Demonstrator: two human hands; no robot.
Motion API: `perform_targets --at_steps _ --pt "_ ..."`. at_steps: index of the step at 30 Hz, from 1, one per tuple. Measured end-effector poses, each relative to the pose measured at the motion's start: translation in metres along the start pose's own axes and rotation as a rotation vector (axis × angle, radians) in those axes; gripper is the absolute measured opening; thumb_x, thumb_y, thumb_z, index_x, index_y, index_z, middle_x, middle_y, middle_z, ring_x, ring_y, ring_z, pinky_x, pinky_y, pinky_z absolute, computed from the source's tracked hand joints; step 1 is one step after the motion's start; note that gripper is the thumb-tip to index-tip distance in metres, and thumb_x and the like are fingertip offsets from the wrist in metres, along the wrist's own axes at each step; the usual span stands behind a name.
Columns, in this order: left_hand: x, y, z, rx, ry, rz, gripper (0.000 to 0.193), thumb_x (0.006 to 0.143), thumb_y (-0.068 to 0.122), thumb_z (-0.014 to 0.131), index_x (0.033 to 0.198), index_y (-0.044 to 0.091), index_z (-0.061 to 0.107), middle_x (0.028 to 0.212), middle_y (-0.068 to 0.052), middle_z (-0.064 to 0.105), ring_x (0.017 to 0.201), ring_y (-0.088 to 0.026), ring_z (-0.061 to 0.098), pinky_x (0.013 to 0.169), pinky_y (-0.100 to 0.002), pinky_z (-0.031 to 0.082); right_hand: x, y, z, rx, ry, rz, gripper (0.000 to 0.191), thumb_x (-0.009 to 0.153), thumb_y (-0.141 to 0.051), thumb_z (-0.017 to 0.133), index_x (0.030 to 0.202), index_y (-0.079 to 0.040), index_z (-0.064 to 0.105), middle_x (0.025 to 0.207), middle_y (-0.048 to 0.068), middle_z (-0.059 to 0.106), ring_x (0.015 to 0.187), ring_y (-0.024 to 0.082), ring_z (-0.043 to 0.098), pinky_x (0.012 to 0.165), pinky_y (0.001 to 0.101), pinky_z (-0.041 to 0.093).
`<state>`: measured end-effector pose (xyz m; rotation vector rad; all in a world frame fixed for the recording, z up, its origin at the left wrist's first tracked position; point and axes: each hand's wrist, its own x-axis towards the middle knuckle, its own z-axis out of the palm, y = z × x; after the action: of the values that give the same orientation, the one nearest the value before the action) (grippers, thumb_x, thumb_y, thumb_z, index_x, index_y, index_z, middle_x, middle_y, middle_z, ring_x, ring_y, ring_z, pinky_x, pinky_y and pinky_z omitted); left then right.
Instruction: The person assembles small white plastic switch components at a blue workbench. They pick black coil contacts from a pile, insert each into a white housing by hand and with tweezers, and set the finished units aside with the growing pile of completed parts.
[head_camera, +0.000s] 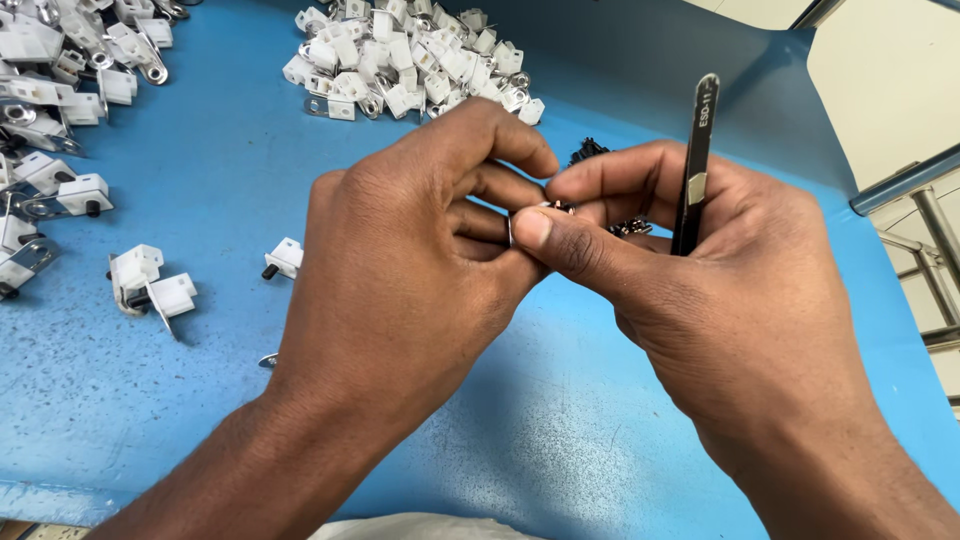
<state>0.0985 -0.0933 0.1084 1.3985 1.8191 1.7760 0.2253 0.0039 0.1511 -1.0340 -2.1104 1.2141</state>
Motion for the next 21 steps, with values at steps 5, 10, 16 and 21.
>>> perform_targets --at_steps 5,10,16,21 --pt "-0.002 -0.005 0.0 -0.082 -0.046 -0.067 0.035 0.087 0.015 0.079 0.118 0.008 0.064 0.097 -0.006 0.08 0.089 -0.014 0.083 0.073 -0.025 0.063 0.001 0.004 -0.002 -0.044 -0.053 -0.081 0.023 0.083 -0.019 0.086 0.099 -0.004 0.078 0.081 0.004 0.072 0.067 0.008 0.059 0.055 0.0228 0.047" --pt "-0.003 -0.008 0.0 -0.137 -0.08 -0.084 0.039 0.085 0.019 0.082 0.118 0.008 0.065 0.093 -0.005 0.08 0.086 -0.012 0.082 0.074 -0.025 0.064 0.002 0.008 -0.007 0.0 -0.112 -0.14 0.019 0.083 -0.018 0.085 0.096 -0.005 0.08 0.089 0.002 0.079 0.081 0.007 0.076 0.072 0.0231 0.065" --pt "-0.002 -0.01 0.0 -0.281 -0.158 -0.314 0.054 0.077 0.023 0.089 0.124 0.007 0.067 0.095 -0.007 0.084 0.085 -0.013 0.085 0.074 -0.028 0.066 0.003 0.026 -0.02 0.022 -0.071 0.055 0.033 0.097 -0.017 0.078 0.127 -0.007 0.071 0.083 0.006 0.063 0.063 0.013 0.046 0.053 0.0307 0.037" --pt "-0.007 -0.015 -0.006 -0.202 -0.19 -0.381 0.063 0.074 0.027 0.091 0.129 0.009 0.066 0.098 -0.006 0.08 0.085 -0.014 0.08 0.072 -0.028 0.066 0.014 0.038 -0.043 0.036 -0.171 0.27 0.029 0.107 -0.022 0.055 0.116 0.003 0.067 0.092 0.011 0.068 0.079 0.016 0.064 0.078 0.0361 0.054"
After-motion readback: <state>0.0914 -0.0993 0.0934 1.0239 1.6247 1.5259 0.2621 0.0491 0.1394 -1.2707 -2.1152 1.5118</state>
